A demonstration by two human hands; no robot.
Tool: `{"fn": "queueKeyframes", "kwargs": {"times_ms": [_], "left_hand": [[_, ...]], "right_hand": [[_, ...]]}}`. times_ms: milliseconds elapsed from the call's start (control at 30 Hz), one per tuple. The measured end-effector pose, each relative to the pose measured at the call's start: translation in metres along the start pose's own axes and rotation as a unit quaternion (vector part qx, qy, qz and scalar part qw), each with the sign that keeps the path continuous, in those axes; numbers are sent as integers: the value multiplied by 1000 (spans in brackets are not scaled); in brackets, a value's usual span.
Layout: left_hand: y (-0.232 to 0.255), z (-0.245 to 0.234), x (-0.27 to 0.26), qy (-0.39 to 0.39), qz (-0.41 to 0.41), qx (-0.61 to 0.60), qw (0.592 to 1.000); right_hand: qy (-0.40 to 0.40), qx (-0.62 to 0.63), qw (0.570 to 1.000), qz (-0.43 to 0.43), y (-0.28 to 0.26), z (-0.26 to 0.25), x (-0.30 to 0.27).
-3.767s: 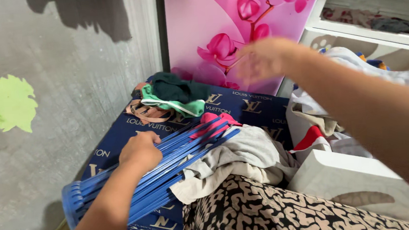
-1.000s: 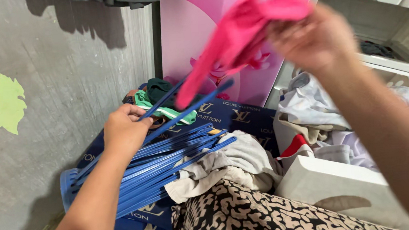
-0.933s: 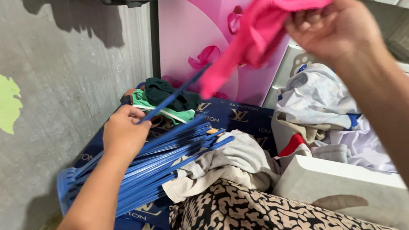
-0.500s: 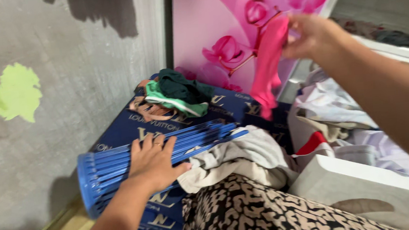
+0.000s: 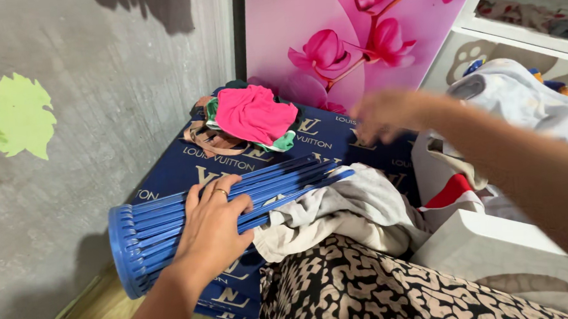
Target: The person removes various items of clothing from a blue circular laundry hanger by hand and places them into an open plastic drawer.
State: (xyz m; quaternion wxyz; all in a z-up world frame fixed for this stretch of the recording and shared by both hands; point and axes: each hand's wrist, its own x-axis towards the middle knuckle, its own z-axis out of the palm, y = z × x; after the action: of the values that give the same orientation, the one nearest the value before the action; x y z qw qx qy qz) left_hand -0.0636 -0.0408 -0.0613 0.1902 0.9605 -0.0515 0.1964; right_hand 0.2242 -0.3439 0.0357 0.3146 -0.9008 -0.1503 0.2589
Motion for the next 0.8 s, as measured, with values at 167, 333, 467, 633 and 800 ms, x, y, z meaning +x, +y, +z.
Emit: {"fn": "queueKeyframes", "kwargs": {"times_ms": [167, 333, 467, 633, 800], "left_hand": [[6, 3, 9, -15, -54, 26, 998], [2, 7, 24, -1, -125, -17, 992], [2, 5, 34, 117, -99, 17, 988], [24, -2, 27, -4, -91, -13, 996], [27, 5, 11, 6, -36, 27, 999]], "right_hand": [[59, -337, 937, -75, 88, 80, -22], [179, -254, 942, -129, 88, 74, -43], [279, -207, 922, -168, 53, 47, -63], [416, -133, 883, -171, 14, 19, -96], [426, 32, 881, -201, -9, -5, -120]]}}
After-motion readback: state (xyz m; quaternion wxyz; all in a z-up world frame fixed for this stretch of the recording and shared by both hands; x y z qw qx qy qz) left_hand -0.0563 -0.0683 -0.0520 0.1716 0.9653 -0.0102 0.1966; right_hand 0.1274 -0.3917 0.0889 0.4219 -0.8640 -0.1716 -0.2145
